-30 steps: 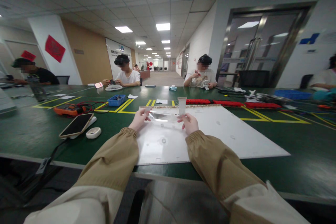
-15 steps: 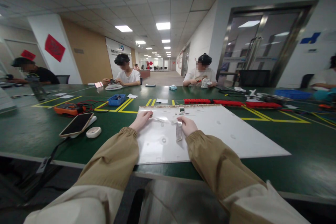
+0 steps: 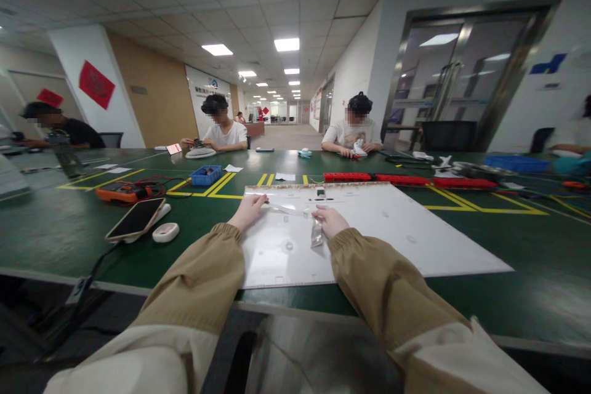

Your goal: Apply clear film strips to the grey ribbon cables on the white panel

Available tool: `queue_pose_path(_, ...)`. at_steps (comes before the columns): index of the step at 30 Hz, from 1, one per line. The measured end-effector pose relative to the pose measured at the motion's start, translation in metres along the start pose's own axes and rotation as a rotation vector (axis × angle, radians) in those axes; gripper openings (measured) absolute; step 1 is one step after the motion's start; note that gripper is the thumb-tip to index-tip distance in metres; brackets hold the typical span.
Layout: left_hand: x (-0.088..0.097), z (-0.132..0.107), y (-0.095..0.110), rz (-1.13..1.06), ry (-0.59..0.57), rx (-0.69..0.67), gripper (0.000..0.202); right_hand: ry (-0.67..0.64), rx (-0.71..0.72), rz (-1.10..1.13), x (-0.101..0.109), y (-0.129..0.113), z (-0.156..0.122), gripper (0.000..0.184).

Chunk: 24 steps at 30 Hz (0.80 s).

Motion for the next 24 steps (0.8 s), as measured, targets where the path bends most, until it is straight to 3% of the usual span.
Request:
queue_pose_path(5,-0.006,-0.001,0.004,0.097,-0.041,-0.112,0.037,-0.053,-0.006,-0.064,-0.004,0.0,-0.003,0.036)
queue_pose_path(9,-0.019,-0.006,0.004,0.143,-0.152,-0.186,0.03,-0.05,-0.046,-0.053,-0.002,0.004,-0.003,0.038)
queue_pose_path(16,-0.033,-0.017,0.012,0.207,-0.281,-0.238,0.034,-0.013,-0.088,0.019,0.008,-0.003,-0.004,0.032)
queue_pose_path(20,-0.039,-0.019,0.014,0.227,-0.306,-0.252,0.036,0.036,-0.033,0.037,0.011,-0.014,-0.007,0.024)
queue_pose_path(24,-0.042,-0.019,0.013,0.235,-0.322,-0.269,0.038,-0.004,0.048,0.036,0.004,-0.023,-0.01,0.023)
Point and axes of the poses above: each hand's wrist, its own z-axis towards the middle knuckle, its own x-axis out of the back of the hand, y = z × x, the point moved 10 cm from there along z, towards the middle knuckle, and after that the axes turned 9 degrees about y, right-handed, at the moved point
